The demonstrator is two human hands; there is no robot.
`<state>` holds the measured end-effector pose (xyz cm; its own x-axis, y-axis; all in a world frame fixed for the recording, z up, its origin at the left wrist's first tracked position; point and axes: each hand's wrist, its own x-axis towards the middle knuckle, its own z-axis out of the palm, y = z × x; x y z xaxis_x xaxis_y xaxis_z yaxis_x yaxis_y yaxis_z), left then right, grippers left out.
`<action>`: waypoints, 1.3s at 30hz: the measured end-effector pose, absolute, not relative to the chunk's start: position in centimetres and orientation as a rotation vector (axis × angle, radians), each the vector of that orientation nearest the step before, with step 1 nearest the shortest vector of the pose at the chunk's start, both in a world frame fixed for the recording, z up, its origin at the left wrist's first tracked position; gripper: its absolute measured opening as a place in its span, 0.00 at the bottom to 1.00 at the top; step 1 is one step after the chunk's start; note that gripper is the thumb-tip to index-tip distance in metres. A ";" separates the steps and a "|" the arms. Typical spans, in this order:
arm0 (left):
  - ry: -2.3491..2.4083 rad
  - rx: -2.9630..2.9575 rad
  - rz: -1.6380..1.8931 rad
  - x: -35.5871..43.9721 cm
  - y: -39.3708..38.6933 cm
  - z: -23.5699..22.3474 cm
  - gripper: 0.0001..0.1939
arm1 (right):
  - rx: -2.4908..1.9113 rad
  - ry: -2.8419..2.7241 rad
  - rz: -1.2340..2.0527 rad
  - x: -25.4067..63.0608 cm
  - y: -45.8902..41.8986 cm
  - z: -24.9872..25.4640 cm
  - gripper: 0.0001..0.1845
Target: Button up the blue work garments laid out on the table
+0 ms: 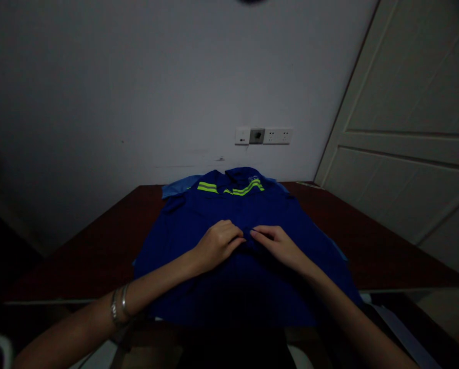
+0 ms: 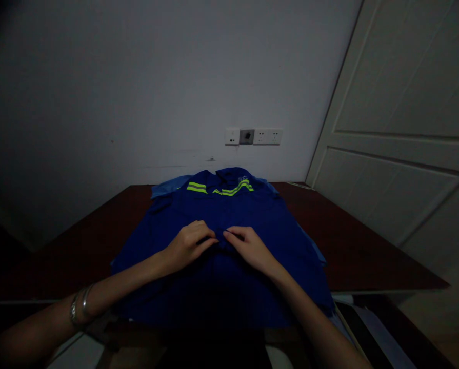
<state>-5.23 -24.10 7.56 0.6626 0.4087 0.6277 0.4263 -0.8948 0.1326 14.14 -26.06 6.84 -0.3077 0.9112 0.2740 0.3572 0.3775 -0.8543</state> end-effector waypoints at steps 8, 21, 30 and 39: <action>-0.751 -2.842 -0.999 -5.1 -24.3 7.8 0.07 | -1.092 -1.824 0.915 14.1 -26.3 7.0 0.15; -0.836 -2.849 -1.064 -5.1 -24.3 7.9 0.03 | -1.137 -1.907 0.744 13.8 -27.1 7.6 0.13; -0.844 -2.993 -1.320 -5.0 -24.2 7.8 0.11 | -1.120 -1.899 0.571 14.0 -27.1 7.0 0.13; -1.025 -3.045 -1.485 -5.2 -23.7 7.2 0.07 | -1.067 -1.936 0.487 14.0 -27.0 6.7 0.12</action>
